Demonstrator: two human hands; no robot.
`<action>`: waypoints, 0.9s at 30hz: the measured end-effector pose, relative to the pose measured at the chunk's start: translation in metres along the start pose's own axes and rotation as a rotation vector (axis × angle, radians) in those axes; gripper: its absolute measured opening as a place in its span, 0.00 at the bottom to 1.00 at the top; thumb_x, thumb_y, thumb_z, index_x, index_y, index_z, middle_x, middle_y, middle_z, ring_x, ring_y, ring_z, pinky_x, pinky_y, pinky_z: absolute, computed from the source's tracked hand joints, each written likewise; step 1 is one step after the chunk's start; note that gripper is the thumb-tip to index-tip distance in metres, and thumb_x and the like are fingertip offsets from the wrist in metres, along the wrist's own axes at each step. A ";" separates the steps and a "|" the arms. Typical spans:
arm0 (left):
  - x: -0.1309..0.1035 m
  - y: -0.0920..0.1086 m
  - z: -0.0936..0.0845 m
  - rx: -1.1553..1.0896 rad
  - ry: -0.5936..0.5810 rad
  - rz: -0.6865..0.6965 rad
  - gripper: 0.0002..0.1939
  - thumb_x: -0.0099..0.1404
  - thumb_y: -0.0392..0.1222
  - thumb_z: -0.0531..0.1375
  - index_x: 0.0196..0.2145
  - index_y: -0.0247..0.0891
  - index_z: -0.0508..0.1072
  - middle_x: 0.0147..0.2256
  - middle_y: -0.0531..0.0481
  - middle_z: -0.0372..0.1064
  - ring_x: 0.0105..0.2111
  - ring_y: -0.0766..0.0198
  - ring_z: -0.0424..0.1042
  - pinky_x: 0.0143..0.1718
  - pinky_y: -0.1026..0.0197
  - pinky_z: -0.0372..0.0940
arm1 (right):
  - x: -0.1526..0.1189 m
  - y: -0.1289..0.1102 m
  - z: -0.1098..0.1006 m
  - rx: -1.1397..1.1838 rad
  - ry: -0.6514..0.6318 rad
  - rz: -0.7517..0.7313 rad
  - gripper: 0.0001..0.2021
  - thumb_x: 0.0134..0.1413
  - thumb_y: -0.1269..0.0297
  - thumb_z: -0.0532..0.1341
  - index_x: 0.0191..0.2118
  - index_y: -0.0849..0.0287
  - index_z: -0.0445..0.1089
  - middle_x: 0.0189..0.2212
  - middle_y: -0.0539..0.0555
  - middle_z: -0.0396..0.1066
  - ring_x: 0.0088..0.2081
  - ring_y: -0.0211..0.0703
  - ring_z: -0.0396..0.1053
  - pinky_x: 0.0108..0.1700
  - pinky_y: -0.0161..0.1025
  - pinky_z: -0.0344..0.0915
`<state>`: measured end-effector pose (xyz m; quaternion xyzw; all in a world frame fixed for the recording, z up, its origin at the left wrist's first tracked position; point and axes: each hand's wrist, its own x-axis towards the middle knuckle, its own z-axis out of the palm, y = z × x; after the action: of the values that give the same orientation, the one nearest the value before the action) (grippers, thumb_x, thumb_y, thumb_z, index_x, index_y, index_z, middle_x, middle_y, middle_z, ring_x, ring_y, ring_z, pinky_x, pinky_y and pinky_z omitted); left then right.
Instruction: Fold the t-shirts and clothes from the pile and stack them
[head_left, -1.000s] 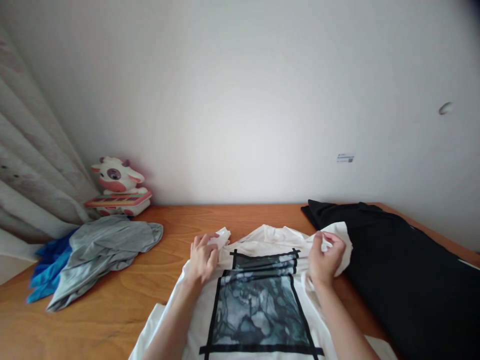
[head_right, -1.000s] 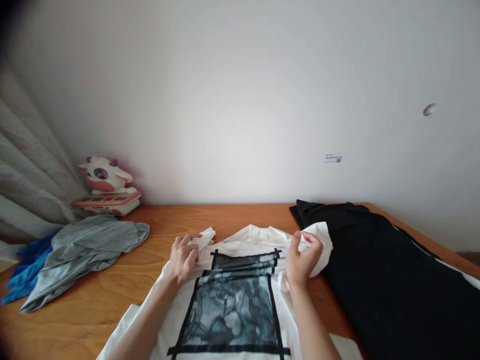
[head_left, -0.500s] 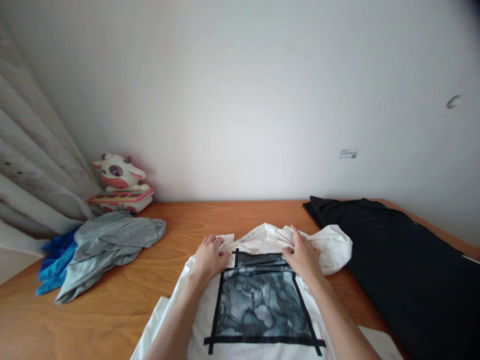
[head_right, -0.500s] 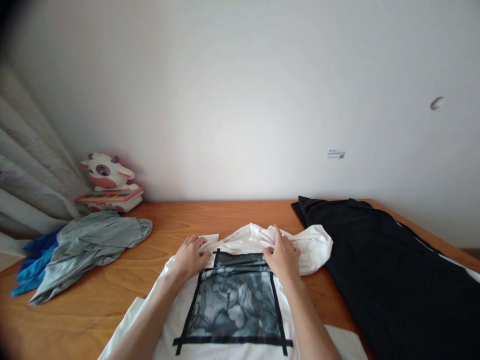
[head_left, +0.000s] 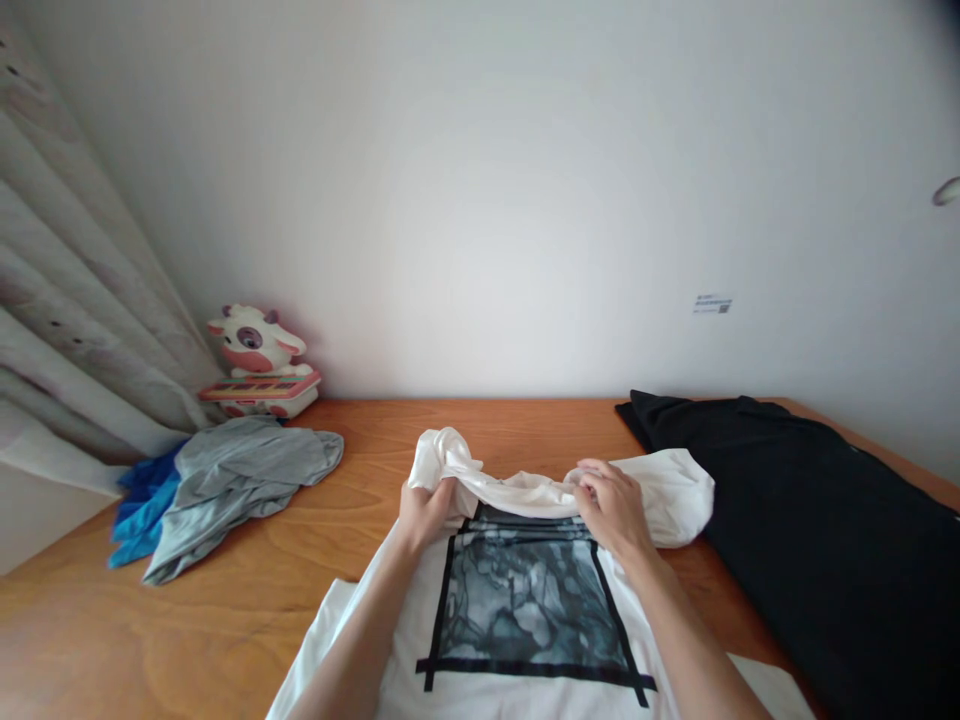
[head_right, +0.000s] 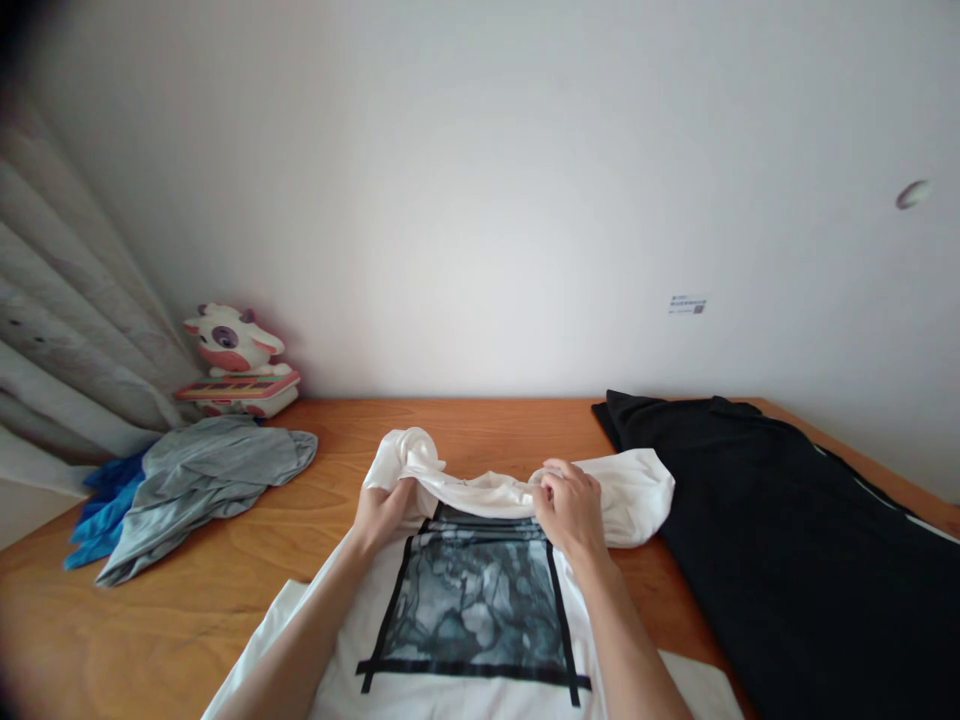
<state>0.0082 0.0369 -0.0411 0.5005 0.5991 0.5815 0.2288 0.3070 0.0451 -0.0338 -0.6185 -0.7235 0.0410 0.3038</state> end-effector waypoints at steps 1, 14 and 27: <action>-0.001 -0.001 0.002 -0.040 -0.019 -0.001 0.16 0.58 0.53 0.62 0.32 0.36 0.77 0.31 0.46 0.77 0.37 0.51 0.77 0.39 0.57 0.72 | 0.001 0.001 0.001 0.041 -0.015 -0.024 0.15 0.59 0.65 0.52 0.29 0.55 0.75 0.50 0.56 0.77 0.53 0.48 0.70 0.56 0.44 0.59; -0.002 0.007 -0.002 -0.027 -0.029 -0.024 0.21 0.55 0.56 0.65 0.35 0.34 0.77 0.35 0.44 0.79 0.42 0.48 0.77 0.43 0.54 0.73 | 0.004 -0.001 0.009 0.053 -0.121 0.006 0.11 0.49 0.67 0.61 0.39 0.54 0.78 0.38 0.55 0.75 0.45 0.50 0.71 0.48 0.42 0.60; 0.003 0.012 -0.004 0.008 -0.023 0.019 0.22 0.55 0.58 0.64 0.36 0.35 0.78 0.39 0.42 0.80 0.42 0.49 0.78 0.46 0.52 0.72 | 0.014 0.020 0.000 0.791 0.614 0.482 0.16 0.46 0.55 0.60 0.40 0.56 0.65 0.34 0.54 0.72 0.31 0.44 0.72 0.33 0.39 0.67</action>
<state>0.0080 0.0353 -0.0284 0.5139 0.5939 0.5755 0.2281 0.3242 0.0629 -0.0367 -0.5890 -0.3690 0.1957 0.6918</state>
